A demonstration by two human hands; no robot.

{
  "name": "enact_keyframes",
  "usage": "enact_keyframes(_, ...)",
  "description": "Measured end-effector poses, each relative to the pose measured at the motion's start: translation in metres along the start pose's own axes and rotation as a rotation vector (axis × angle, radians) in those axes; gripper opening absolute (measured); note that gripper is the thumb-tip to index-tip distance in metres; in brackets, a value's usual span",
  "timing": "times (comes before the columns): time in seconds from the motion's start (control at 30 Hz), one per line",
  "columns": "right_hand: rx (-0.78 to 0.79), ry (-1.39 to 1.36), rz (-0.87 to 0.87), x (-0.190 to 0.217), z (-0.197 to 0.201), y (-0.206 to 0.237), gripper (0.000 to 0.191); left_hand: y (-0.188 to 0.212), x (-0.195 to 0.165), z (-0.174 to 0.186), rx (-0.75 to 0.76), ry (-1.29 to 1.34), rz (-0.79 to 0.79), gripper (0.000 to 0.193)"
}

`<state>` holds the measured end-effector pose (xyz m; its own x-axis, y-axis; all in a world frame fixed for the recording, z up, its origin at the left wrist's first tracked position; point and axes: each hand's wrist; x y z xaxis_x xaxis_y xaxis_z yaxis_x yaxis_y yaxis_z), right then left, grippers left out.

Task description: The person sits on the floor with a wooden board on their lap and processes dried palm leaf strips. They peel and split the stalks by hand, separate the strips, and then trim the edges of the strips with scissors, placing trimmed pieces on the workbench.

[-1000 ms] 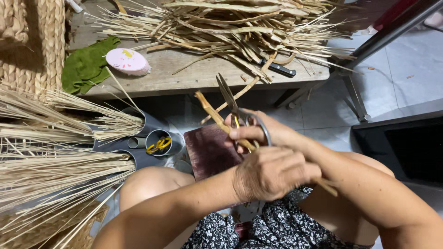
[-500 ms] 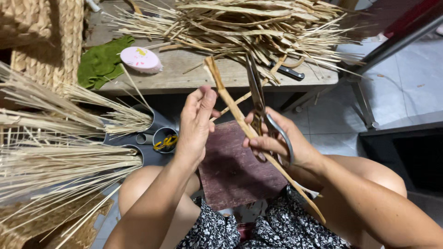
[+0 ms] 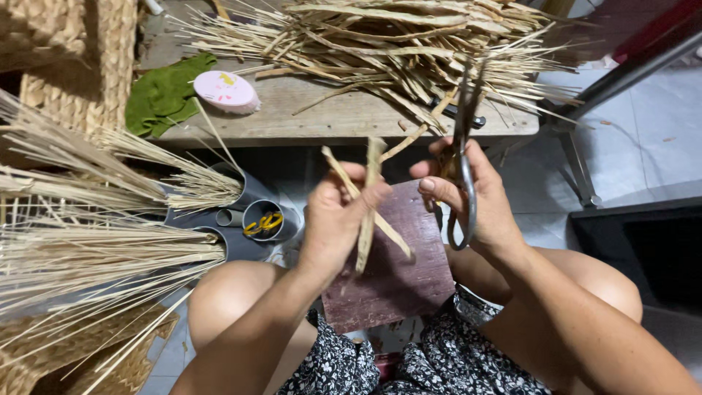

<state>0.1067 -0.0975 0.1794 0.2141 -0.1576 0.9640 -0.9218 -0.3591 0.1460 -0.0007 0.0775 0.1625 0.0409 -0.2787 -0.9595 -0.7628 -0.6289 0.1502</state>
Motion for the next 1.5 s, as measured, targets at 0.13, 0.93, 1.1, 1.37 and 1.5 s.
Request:
enact_keyframes(0.13, -0.042, -0.135, -0.003, 0.014, -0.013, 0.023, 0.051, 0.016, 0.011, -0.014, 0.139, -0.073, -0.132, 0.018)
enact_keyframes(0.93, 0.071, 0.263, 0.203, 0.01, 0.012, 0.029, 0.055, 0.012, -0.006, -0.015, 0.102, -0.055, -0.057, 0.014)
enact_keyframes(1.1, 0.154, 0.533, 0.3, 0.005, 0.003, 0.04, 0.066, 0.008, -0.011, -0.011, 0.035, -0.086, -0.06, 0.016)
enact_keyframes(1.37, 0.148, 0.524, 0.317, -0.001, -0.003, 0.045, 0.062, 0.008, -0.008, -0.008, 0.076, -0.014, -0.01, 0.014)
enact_keyframes(1.5, 0.111, 0.594, 0.415, 0.0, -0.005, 0.048, 0.06, 0.008, -0.007, -0.008, 0.099, 0.055, 0.021, 0.014)
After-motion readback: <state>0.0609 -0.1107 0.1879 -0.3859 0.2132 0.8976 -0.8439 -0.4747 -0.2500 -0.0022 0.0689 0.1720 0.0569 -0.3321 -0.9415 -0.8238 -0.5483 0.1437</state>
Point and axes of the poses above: each hand's wrist, its own y-axis away from the middle knuckle, its own z-axis out of the back of the hand, x = y × z, and after that the axes turned 15 degrees about -x, right-handed
